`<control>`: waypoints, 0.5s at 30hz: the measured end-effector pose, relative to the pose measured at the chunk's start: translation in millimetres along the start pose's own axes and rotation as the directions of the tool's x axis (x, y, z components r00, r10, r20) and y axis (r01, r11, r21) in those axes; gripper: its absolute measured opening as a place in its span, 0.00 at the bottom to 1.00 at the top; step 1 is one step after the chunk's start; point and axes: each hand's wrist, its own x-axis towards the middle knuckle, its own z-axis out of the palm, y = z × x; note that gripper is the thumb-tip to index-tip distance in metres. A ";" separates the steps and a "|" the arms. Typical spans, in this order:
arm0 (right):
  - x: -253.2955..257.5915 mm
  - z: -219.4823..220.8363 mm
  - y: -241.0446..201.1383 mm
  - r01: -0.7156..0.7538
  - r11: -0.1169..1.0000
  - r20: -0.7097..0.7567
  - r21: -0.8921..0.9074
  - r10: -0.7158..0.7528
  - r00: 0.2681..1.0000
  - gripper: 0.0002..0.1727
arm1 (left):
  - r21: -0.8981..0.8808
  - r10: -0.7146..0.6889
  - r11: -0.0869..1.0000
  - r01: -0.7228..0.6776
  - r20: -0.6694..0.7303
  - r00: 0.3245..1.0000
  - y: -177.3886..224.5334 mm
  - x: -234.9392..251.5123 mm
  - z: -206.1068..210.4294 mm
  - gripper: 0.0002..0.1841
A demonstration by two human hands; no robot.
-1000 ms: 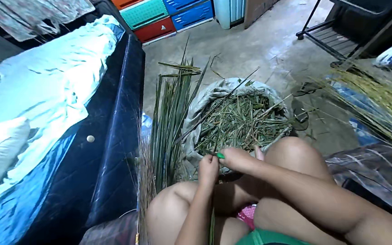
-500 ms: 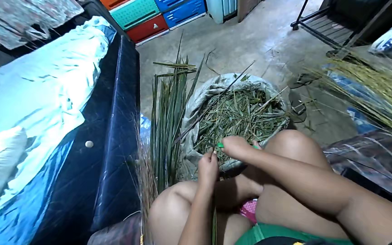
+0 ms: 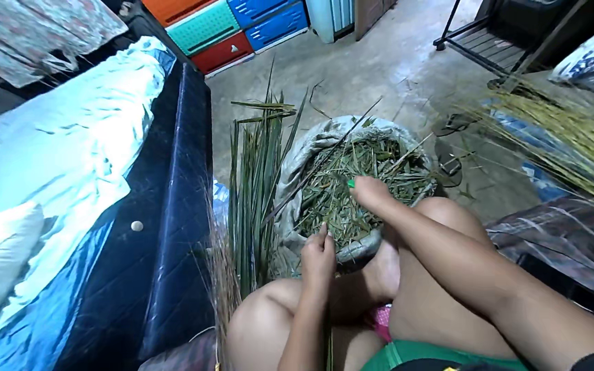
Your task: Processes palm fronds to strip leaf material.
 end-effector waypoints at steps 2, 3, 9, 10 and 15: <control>-18.1 9.3 -4.0 0.112 0.994 0.116 0.022 -0.113 0.987 0.22 | -0.007 -0.005 1.000 0.005 -0.012 1.000 -3.0 1.2 -1.1 0.20; -29.8 18.2 -7.0 0.175 0.985 0.180 0.015 -0.175 0.968 0.22 | -0.006 -0.005 1.000 0.005 -0.017 1.000 -4.1 1.9 -1.2 0.20; -23.8 14.5 -6.0 0.110 0.993 0.145 -0.034 -0.104 0.984 0.21 | -0.002 0.019 1.000 -0.019 -0.015 1.000 -3.6 -0.7 2.2 0.20; -9.1 6.0 -0.3 0.049 0.999 0.094 -0.001 -0.049 0.994 0.22 | -0.009 0.027 1.000 -0.027 -0.017 1.000 -2.6 -0.8 2.2 0.20; -10.2 1.9 4.7 0.127 0.986 0.118 0.109 -0.140 0.983 0.22 | -0.159 -0.018 0.987 0.015 -0.021 1.000 -7.0 2.7 1.7 0.18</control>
